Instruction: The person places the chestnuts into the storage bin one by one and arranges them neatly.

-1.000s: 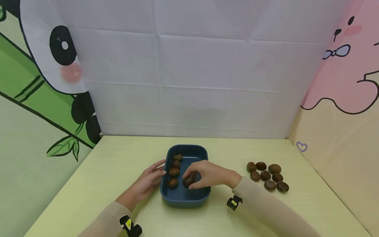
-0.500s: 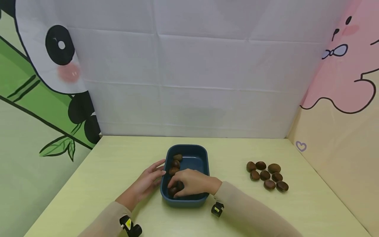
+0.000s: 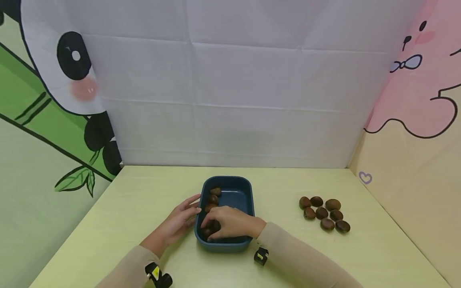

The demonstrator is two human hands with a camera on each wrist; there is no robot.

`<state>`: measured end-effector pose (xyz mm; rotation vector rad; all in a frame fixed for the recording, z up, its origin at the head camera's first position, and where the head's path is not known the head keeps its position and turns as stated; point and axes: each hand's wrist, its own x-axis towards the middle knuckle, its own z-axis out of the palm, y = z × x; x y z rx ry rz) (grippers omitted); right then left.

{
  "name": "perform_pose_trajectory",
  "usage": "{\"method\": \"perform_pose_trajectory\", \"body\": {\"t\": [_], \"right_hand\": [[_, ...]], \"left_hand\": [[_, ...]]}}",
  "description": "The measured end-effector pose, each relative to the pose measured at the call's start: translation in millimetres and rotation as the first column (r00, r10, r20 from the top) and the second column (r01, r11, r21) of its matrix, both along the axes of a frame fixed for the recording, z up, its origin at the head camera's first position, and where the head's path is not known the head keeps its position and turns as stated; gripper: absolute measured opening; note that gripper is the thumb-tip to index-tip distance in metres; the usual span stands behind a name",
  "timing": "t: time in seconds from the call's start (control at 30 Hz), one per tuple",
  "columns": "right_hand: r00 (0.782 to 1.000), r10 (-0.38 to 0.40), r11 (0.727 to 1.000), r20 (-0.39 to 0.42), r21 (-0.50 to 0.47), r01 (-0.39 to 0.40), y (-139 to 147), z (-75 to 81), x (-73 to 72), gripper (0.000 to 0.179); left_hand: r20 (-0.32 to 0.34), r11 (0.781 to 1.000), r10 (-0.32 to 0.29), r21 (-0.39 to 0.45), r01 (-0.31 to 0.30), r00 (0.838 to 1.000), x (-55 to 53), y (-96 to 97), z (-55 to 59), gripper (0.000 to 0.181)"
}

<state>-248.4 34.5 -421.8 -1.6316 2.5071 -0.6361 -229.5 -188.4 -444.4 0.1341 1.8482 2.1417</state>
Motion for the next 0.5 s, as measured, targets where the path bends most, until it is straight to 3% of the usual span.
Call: {"method": "perform_pose_trajectory", "body": {"t": [0.23, 0.5], "right_hand": [[1.0, 0.012, 1.0, -0.004, 0.003, -0.012, 1, 0.9, -0.9, 0.034], [0.999, 0.004, 1.0, 0.047, 0.007, -0.004, 10, 7.9, -5.0, 0.035]], "left_hand": [[0.008, 1.0, 0.001, 0.0, -0.001, 1.0, 0.7, -0.7, 1.5, 0.058], [0.008, 1.0, -0.003, 0.005, 0.003, 1.0, 1.5, -1.0, 3.5, 0.058]]}}
